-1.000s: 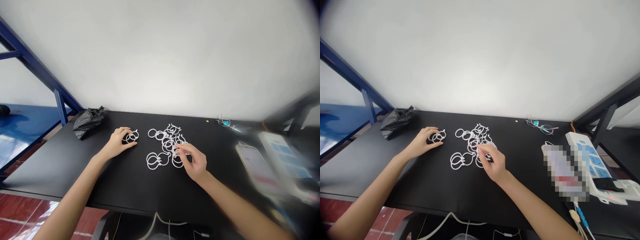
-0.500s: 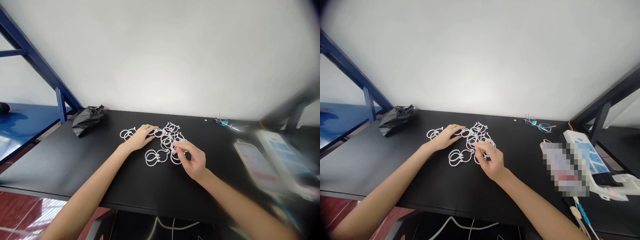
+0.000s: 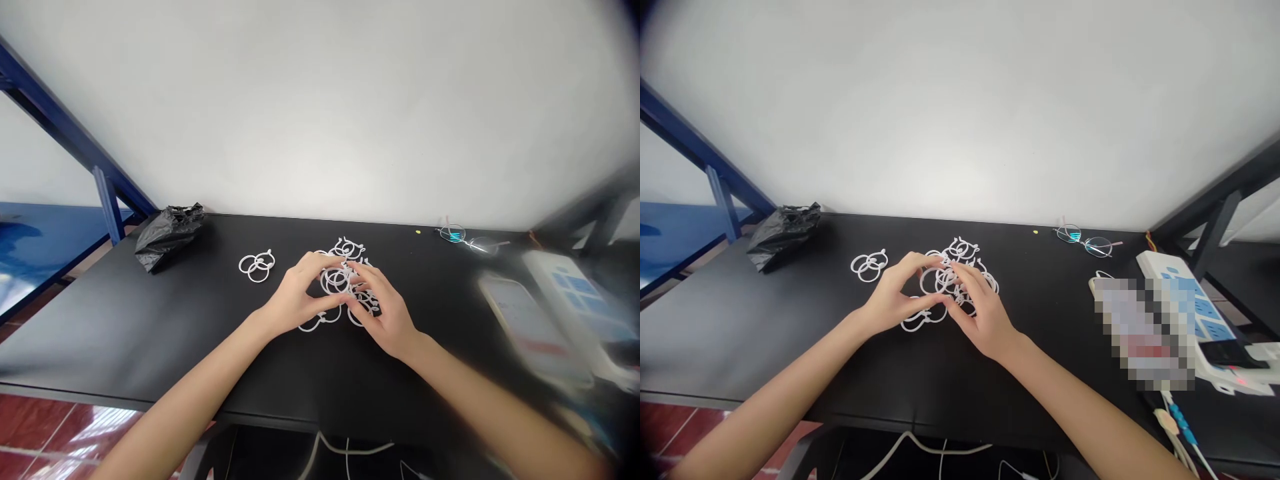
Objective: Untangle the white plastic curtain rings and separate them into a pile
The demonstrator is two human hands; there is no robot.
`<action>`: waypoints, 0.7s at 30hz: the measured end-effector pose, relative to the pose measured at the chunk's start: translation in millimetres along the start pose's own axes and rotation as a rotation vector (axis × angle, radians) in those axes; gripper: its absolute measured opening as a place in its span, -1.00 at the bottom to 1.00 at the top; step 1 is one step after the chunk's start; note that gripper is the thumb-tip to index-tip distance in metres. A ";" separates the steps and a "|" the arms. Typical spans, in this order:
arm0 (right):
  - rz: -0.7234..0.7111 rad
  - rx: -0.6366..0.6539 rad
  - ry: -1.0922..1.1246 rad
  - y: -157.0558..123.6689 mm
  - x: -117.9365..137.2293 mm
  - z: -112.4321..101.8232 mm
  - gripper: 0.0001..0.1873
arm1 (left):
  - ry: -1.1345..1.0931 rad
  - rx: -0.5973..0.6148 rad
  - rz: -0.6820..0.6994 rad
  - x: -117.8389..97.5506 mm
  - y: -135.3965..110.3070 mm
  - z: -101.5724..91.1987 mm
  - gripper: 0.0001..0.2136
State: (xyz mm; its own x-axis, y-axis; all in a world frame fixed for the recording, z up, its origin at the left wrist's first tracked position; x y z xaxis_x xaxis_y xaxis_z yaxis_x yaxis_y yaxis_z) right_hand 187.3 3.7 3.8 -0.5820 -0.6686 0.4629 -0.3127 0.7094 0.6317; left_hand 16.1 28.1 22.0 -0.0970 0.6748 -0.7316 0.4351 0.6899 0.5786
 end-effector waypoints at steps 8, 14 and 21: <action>0.000 -0.112 0.054 2.9 0.9 -10.6 -0.70 | -0.241 -0.081 -0.054 -3.2 -2.5 8.3 -0.65; 0.073 -0.124 0.071 0.9 -4.4 -6.9 -0.82 | -0.105 -0.106 0.043 -8.4 -5.6 9.2 -0.79; -0.102 -0.238 0.038 -3.4 14.6 -9.0 -0.70 | -0.081 -0.025 0.131 -4.3 -13.2 17.4 -0.51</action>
State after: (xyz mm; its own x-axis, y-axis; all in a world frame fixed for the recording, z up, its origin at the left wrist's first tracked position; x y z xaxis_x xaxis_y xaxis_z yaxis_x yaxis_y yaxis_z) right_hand 186.6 -10.5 14.0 -0.5262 -0.7450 0.4100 -0.1799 0.5688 0.8026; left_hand 26.3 11.5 11.2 0.0322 0.7367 -0.6754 0.4171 0.6042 0.6789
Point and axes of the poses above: each hand's wrist, its own y-axis towards the middle knuckle, its own z-axis out of the palm, x = y × z, the point moved 4 cm from there along y, towards the middle knuckle, and after that the axes turned 13 degrees about -y, right-handed, at the moved point
